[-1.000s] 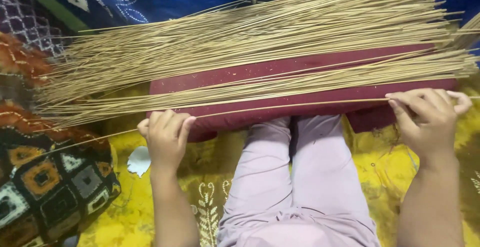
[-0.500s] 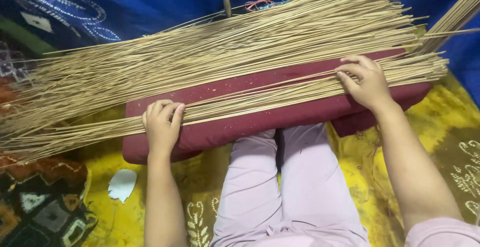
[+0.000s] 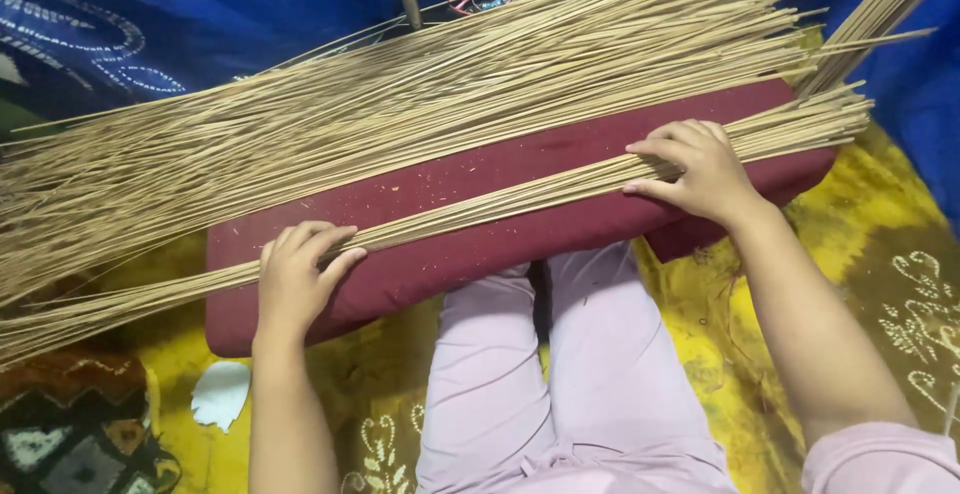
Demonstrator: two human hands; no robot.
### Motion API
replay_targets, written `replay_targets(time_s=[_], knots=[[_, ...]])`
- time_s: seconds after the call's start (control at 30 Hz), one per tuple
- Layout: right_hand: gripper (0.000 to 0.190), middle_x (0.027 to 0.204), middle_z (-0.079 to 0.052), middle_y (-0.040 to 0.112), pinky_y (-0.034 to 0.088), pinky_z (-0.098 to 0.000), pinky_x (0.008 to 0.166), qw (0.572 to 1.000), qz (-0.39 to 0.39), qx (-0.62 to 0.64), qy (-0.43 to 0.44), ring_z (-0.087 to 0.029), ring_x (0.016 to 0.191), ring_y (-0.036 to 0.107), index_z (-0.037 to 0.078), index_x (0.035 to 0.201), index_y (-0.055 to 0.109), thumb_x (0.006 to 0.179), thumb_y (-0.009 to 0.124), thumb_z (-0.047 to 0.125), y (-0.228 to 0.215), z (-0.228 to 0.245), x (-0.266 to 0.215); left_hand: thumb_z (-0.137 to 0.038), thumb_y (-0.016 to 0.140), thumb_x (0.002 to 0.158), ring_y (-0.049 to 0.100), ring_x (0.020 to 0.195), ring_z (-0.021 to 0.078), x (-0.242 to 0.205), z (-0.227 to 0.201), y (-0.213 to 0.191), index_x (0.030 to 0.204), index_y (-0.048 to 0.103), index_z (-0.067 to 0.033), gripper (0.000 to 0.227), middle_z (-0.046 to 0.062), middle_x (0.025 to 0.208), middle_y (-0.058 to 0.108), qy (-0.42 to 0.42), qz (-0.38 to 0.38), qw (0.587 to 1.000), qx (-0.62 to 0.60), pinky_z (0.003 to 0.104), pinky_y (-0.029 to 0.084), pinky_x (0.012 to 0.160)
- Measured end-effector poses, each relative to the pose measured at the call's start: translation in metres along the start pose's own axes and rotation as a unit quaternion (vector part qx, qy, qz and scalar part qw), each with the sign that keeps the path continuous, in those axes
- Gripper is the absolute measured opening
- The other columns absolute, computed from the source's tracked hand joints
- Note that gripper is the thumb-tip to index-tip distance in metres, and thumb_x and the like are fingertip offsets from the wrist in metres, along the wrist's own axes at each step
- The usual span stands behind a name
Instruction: Weaving individual bamboo sticks into a mat using a manual threading process.
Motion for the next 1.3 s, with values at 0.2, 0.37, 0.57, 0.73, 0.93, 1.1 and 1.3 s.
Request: replay_targets(time_s=[0.2, 0.37, 0.57, 0.73, 0.93, 1.1, 1.3], knots=[[0.048, 0.118, 0.005, 0.071, 0.04, -0.0405, 0.109, 1.0, 0.027, 0.001, -0.004, -0.018, 0.116, 0.066, 0.027, 0.118, 0.074, 0.079, 0.083, 0.054, -0.005, 0.005, 0.013, -0.046, 0.083, 0.079, 0.065, 0.113, 0.0221, 0.011, -0.018, -0.024, 0.119, 0.075, -0.0311, 0.044, -0.005, 0.114, 0.07, 0.041, -0.04, 0.998, -0.031, 0.045, 0.044, 0.103], [0.019, 0.114, 0.005, 0.071, 0.044, -0.0397, 0.102, 0.997, -0.021, 0.067, -0.008, -0.019, 0.11, 0.068, 0.027, 0.115, 0.076, 0.099, 0.075, 0.037, 0.018, 0.005, 0.05, -0.041, 0.079, 0.095, 0.065, 0.107, 0.017, 0.051, -0.039, -0.02, 0.107, 0.076, -0.0325, 0.015, -0.009, 0.107, 0.069, 0.061, -0.114, 0.992, -0.001, 0.04, 0.045, 0.096], [0.023, 0.115, -0.002, 0.07, 0.051, -0.0412, 0.096, 0.995, -0.07, 0.031, -0.057, -0.026, 0.11, 0.069, 0.017, 0.115, 0.075, 0.093, 0.076, 0.008, 0.059, 0.019, 0.113, -0.032, 0.083, 0.088, 0.062, 0.111, 0.0232, 0.118, -0.07, 0.023, 0.105, 0.075, -0.0277, 0.019, -0.004, 0.112, 0.066, 0.091, -0.14, 0.986, 0.005, 0.045, 0.048, 0.089], [0.021, 0.115, -0.002, 0.069, 0.052, -0.0414, 0.095, 0.995, -0.04, -0.043, -0.078, -0.026, 0.111, 0.068, 0.019, 0.112, 0.076, 0.092, 0.075, 0.012, 0.076, 0.021, 0.136, -0.028, 0.079, 0.089, 0.063, 0.116, 0.0311, 0.146, -0.058, 0.064, 0.105, 0.074, -0.0256, 0.017, 0.002, 0.113, 0.063, 0.08, -0.103, 0.991, -0.031, 0.05, 0.053, 0.088], [0.01, 0.1, -0.005, 0.068, 0.055, -0.0405, 0.092, 0.995, -0.045, -0.004, -0.09, -0.028, 0.1, 0.071, 0.016, 0.098, 0.077, 0.09, 0.082, 0.011, 0.082, 0.006, 0.136, -0.027, 0.083, 0.084, 0.064, 0.105, 0.0195, 0.148, -0.046, 0.088, 0.089, 0.072, -0.0281, 0.012, -0.008, 0.101, 0.062, 0.084, -0.151, 0.985, -0.004, 0.039, 0.054, 0.082], [0.01, 0.103, -0.005, 0.072, 0.055, -0.0385, 0.094, 0.996, -0.046, 0.002, -0.081, -0.026, 0.103, 0.072, 0.016, 0.101, 0.076, 0.096, 0.076, 0.008, 0.079, -0.002, 0.131, -0.031, 0.071, 0.098, 0.064, 0.105, 0.0164, 0.144, -0.049, 0.076, 0.099, 0.068, -0.0293, 0.003, -0.009, 0.1, 0.061, 0.099, -0.188, 0.977, -0.001, 0.037, 0.052, 0.088], [0.027, 0.123, -0.005, 0.073, 0.048, -0.0407, 0.104, 0.994, -0.069, -0.034, -0.075, -0.025, 0.119, 0.068, 0.02, 0.126, 0.074, 0.1, 0.072, 0.013, 0.06, -0.003, 0.129, -0.035, 0.057, 0.107, 0.065, 0.107, 0.0173, 0.151, -0.048, 0.069, 0.11, 0.062, -0.0262, 0.011, -0.007, 0.101, 0.063, 0.093, -0.195, 0.976, 0.004, 0.041, 0.045, 0.099]])
Point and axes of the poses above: each hand's wrist, its own x-axis towards the middle knuckle, its own y-axis out of the palm, z = x × y, the point moved 6 cm from there along x, towards the middle knuckle
